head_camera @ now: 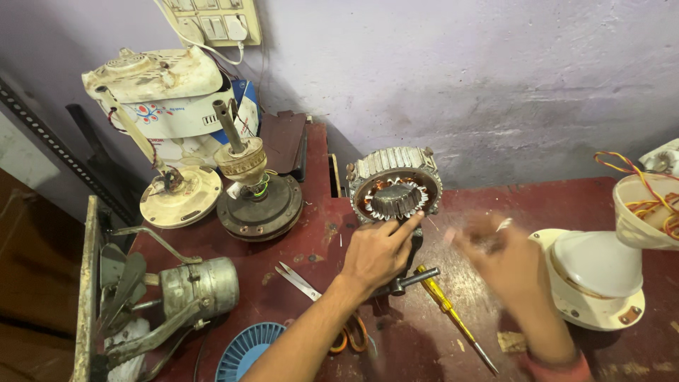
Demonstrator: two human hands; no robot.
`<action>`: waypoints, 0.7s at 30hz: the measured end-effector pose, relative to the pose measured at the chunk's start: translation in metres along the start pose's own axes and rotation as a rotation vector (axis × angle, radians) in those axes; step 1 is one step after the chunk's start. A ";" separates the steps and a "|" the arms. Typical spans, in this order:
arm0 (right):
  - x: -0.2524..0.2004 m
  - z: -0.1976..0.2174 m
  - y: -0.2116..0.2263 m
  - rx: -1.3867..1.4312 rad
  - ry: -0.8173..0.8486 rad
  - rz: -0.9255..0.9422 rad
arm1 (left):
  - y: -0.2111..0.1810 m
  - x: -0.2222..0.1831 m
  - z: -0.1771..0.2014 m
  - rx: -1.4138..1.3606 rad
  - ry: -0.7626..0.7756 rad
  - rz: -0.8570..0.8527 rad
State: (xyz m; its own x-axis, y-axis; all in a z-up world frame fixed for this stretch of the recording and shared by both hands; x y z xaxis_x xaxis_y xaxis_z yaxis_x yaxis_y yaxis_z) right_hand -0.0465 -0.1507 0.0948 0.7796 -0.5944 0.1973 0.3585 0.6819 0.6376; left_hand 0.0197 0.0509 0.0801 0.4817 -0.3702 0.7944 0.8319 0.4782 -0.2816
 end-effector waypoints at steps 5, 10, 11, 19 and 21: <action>0.074 -0.054 0.021 0.983 0.224 0.232 | -0.004 -0.001 0.008 -0.094 -0.116 0.036; 0.087 -0.111 0.029 1.336 0.572 0.220 | -0.008 -0.003 0.012 -0.149 -0.156 0.056; 0.087 -0.120 0.029 1.319 0.606 0.206 | -0.007 -0.003 0.012 -0.159 -0.154 0.057; 0.093 -0.136 0.024 1.290 0.675 0.251 | -0.003 -0.002 0.008 -0.163 -0.103 0.084; 0.092 -0.136 0.022 1.313 0.669 0.229 | -0.003 -0.003 0.007 -0.168 -0.096 0.087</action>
State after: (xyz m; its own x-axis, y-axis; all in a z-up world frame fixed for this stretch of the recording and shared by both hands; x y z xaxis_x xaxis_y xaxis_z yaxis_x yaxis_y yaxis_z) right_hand 0.1033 -0.1322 0.0258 0.9692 0.0188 0.2455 -0.2241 -0.3461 0.9110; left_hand 0.0134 0.0561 0.0821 0.5316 -0.2521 0.8086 0.8267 0.3625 -0.4304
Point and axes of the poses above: each hand's wrist, its own x-axis towards the middle knuckle, its own z-axis out of the back of the hand, y = z × x, the point moved 6 cm from there along x, towards the middle knuckle, and after that the axes turned 9 degrees about -y, right-handed, at the moved point
